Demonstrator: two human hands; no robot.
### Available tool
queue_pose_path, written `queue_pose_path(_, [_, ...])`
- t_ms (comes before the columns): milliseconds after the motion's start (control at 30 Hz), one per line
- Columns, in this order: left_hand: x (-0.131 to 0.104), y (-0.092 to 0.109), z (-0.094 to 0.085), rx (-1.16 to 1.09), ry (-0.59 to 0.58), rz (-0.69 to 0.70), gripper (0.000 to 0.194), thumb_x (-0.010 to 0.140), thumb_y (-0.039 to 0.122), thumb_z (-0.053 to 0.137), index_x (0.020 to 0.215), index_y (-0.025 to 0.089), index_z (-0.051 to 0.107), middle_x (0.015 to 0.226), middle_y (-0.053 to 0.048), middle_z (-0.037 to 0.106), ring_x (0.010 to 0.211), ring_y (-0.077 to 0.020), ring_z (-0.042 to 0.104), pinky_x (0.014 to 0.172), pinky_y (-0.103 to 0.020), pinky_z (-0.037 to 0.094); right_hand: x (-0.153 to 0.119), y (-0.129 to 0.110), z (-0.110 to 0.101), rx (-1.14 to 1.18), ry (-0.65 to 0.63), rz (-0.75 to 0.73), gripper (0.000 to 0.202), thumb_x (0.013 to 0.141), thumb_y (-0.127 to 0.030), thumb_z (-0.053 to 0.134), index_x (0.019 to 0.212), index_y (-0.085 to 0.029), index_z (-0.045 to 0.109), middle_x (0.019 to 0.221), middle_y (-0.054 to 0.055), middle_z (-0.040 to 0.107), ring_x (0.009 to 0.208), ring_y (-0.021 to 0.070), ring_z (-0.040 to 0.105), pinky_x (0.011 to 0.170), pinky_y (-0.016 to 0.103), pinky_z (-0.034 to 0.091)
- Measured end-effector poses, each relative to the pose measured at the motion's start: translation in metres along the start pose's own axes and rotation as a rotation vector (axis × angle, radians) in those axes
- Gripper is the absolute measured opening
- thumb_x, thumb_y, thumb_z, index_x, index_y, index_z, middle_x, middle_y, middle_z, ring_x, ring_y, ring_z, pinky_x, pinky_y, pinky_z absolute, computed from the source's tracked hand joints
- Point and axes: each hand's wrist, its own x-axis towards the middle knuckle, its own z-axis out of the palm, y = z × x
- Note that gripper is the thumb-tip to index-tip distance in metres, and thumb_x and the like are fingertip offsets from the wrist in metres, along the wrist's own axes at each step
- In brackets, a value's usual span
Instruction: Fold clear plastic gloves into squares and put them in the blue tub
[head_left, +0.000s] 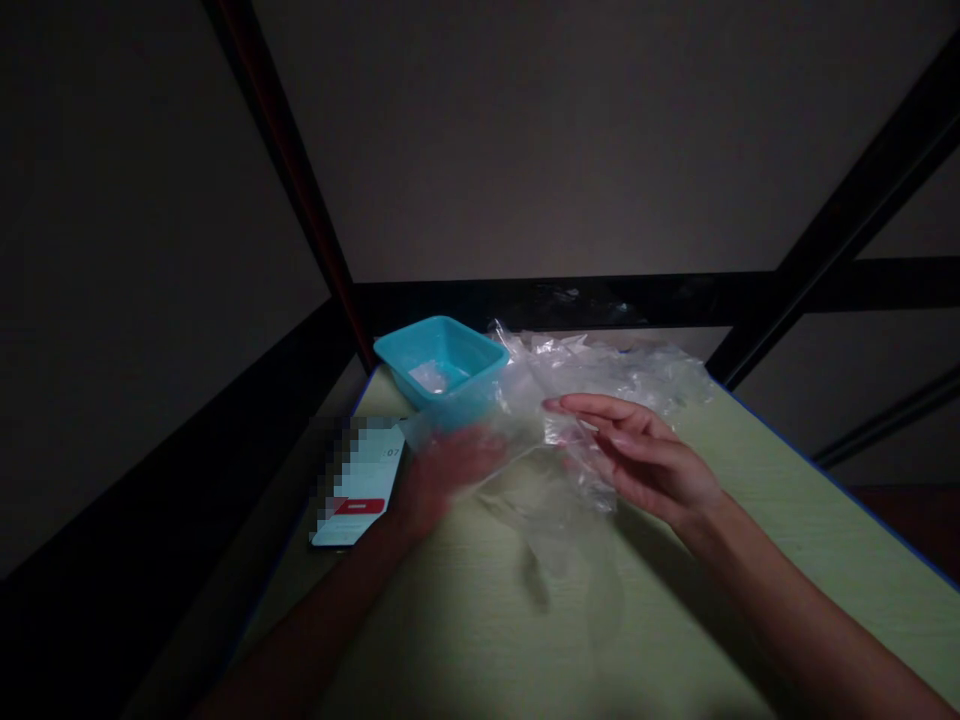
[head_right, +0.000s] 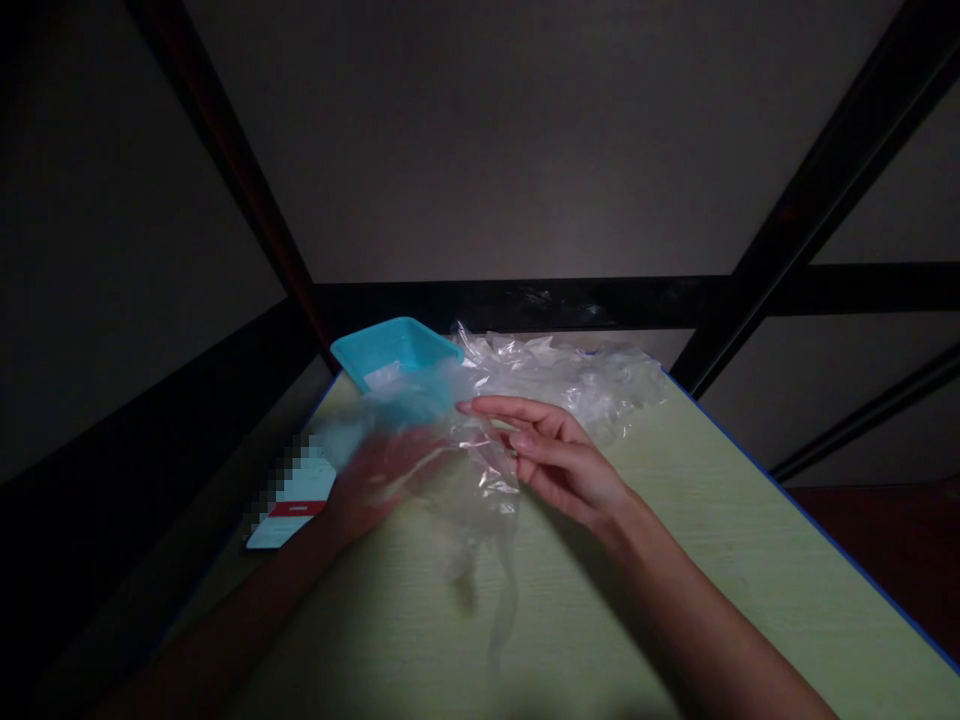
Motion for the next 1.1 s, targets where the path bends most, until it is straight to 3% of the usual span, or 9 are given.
queue_pose_path(133, [-0.002, 0.016, 0.005, -0.137, -0.13, -0.174, 0.064, 0.081, 0.068, 0.03, 0.098, 0.016, 0.064, 0.101, -0.013, 0.069, 0.097, -0.0302, 0.064, 0.086, -0.049, 0.047, 0.007, 0.019, -0.018, 0.015, 0.202, 0.112, 0.025, 0.067, -0.02, 0.069, 0.092, -0.021, 0.071, 0.11, 0.005, 0.068, 0.082, 0.0139, 0.067, 0.074, 0.024, 0.055])
queue_pose_path(233, [-0.005, 0.024, 0.007, -0.417, -0.281, -0.411, 0.072, 0.074, 0.075, 0.034, 0.111, 0.017, 0.058, 0.108, -0.014, 0.066, 0.097, -0.0316, 0.064, 0.084, -0.048, 0.045, 0.009, 0.032, -0.033, 0.038, 0.299, 0.186, 0.023, 0.071, -0.015, 0.066, 0.092, -0.02, 0.07, 0.108, 0.005, 0.069, 0.084, 0.0138, 0.068, 0.07, 0.022, 0.056])
queue_pose_path(300, [-0.008, 0.027, 0.006, -0.524, -0.4, -0.494, 0.075, 0.07, 0.076, 0.039, 0.119, 0.02, 0.051, 0.112, -0.014, 0.065, 0.096, -0.033, 0.064, 0.08, -0.047, 0.045, 0.008, 0.036, -0.039, 0.041, 0.332, 0.223, 0.022, 0.072, -0.014, 0.065, 0.093, -0.02, 0.07, 0.105, 0.004, 0.07, 0.085, 0.0134, 0.068, 0.069, 0.02, 0.056])
queue_pose_path(433, [-0.013, 0.027, 0.003, -0.535, -0.575, -0.578, 0.079, 0.063, 0.07, 0.054, 0.125, 0.023, 0.045, 0.121, -0.016, 0.059, 0.104, -0.0379, 0.059, 0.077, -0.047, 0.044, 0.006, 0.036, -0.039, -0.047, 0.346, 0.23, 0.024, 0.071, -0.013, 0.066, 0.093, -0.021, 0.068, 0.103, 0.004, 0.07, 0.082, 0.0133, 0.069, 0.071, 0.021, 0.057])
queue_pose_path(600, [-0.017, 0.025, 0.001, -0.433, -0.661, -0.648, 0.081, 0.055, 0.062, 0.066, 0.125, 0.025, 0.045, 0.124, -0.014, 0.058, 0.109, -0.0391, 0.055, 0.079, -0.051, 0.043, 0.001, 0.035, -0.033, -0.169, 0.245, 0.312, 0.046, 0.062, -0.01, 0.069, 0.106, -0.022, 0.063, 0.088, 0.002, 0.071, 0.071, 0.0118, 0.068, 0.063, 0.019, 0.055])
queue_pose_path(700, [-0.015, 0.022, 0.001, -0.421, -0.64, -0.62, 0.078, 0.055, 0.06, 0.067, 0.122, 0.025, 0.048, 0.124, -0.013, 0.057, 0.112, -0.0373, 0.054, 0.082, -0.051, 0.044, -0.002, 0.035, -0.034, -0.156, 0.137, 0.379, 0.056, 0.059, -0.008, 0.069, 0.112, -0.019, 0.059, 0.08, 0.001, 0.07, 0.067, 0.0109, 0.065, 0.058, 0.018, 0.053])
queue_pose_path(833, [-0.009, 0.013, -0.001, -0.403, -0.485, -0.542, 0.06, 0.07, 0.05, 0.058, 0.122, 0.021, 0.049, 0.126, -0.014, 0.056, 0.117, -0.0338, 0.051, 0.088, -0.048, 0.043, -0.002, 0.038, -0.036, -0.171, 0.033, 0.411, 0.059, 0.057, -0.005, 0.069, 0.114, -0.017, 0.058, 0.082, 0.0, 0.068, 0.064, 0.0085, 0.062, 0.055, 0.017, 0.049])
queue_pose_path(1000, [-0.005, 0.008, 0.001, -0.381, -0.325, -0.517, 0.039, 0.085, 0.038, 0.047, 0.121, 0.022, 0.051, 0.12, -0.011, 0.061, 0.111, -0.0268, 0.057, 0.09, -0.042, 0.044, -0.001, 0.044, -0.033, -0.117, 0.043, 0.388, 0.056, 0.062, -0.008, 0.07, 0.115, -0.019, 0.054, 0.105, 0.004, 0.065, 0.078, 0.0105, 0.064, 0.063, 0.018, 0.05])
queue_pose_path(1100, [-0.006, 0.012, 0.006, -0.391, -0.22, -0.485, 0.04, 0.088, 0.036, 0.043, 0.125, 0.022, 0.048, 0.118, -0.01, 0.062, 0.107, -0.0246, 0.06, 0.089, -0.04, 0.046, -0.003, 0.047, -0.032, -0.048, 0.053, 0.388, 0.076, 0.061, -0.009, 0.072, 0.128, -0.024, 0.04, 0.111, 0.005, 0.063, 0.08, 0.0121, 0.065, 0.065, 0.021, 0.052])
